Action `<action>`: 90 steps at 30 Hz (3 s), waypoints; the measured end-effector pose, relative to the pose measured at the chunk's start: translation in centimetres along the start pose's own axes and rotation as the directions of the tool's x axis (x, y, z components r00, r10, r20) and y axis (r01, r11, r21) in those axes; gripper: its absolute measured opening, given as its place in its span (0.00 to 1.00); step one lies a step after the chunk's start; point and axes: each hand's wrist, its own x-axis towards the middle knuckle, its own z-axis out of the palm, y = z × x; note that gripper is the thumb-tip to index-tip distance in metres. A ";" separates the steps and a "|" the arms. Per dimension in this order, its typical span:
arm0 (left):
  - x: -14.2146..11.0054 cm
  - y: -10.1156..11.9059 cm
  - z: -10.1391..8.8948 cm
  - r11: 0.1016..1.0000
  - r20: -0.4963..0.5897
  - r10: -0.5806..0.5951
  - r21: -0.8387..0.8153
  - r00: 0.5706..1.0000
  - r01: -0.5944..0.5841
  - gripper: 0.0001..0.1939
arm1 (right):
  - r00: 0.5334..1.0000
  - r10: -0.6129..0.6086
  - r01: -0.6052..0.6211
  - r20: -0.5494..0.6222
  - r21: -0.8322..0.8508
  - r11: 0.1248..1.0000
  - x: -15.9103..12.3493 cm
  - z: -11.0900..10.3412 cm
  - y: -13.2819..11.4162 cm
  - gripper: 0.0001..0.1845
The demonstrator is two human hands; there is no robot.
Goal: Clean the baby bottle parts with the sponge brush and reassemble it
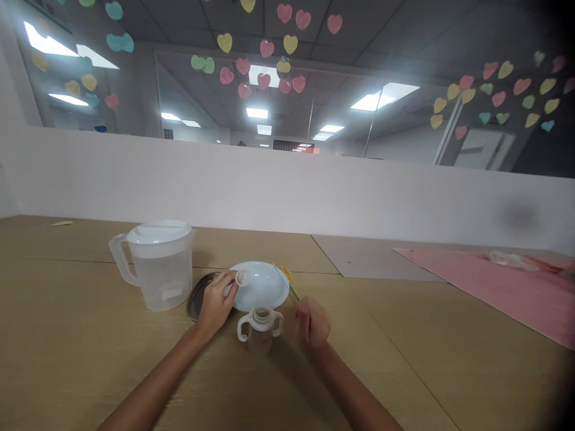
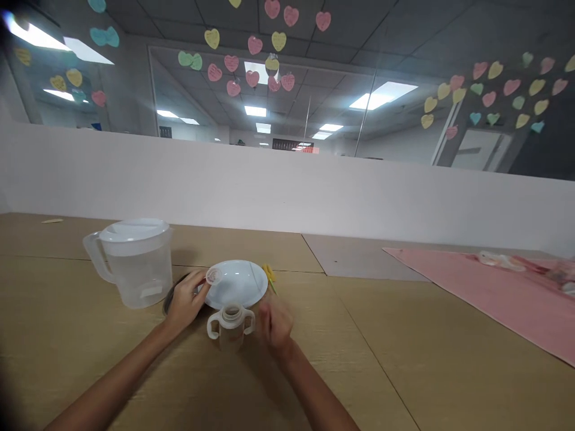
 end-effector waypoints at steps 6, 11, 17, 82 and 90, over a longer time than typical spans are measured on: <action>-1.2 -1.0 1.1 0.998 0.047 -0.011 -0.053 0.999 0.013 0.17 | 0.739 -0.625 0.616 0.251 0.123 0.778 -0.7 -0.9 -3.0 0.29; -1.8 -1.1 1.6 0.994 0.042 -0.034 -0.104 0.999 0.038 0.17 | 0.708 -0.665 0.638 0.237 0.190 0.746 -1.4 -0.1 -3.9 0.30; -2.2 -1.1 1.8 0.991 0.038 -0.053 -0.120 0.998 0.057 0.17 | 0.716 -0.634 0.597 0.291 0.215 0.773 -1.7 0.2 -3.7 0.30; -2.2 1.8 0.5 0.711 0.015 0.698 0.106 0.716 -0.695 0.13 | 0.871 -0.462 0.473 0.167 -0.032 0.880 -1.4 2.7 -1.7 0.23; 1.1 0.5 -1.4 0.560 0.171 0.790 0.188 0.588 -0.807 0.11 | 0.941 -0.312 0.283 0.129 0.203 0.937 -1.7 2.3 -2.5 0.19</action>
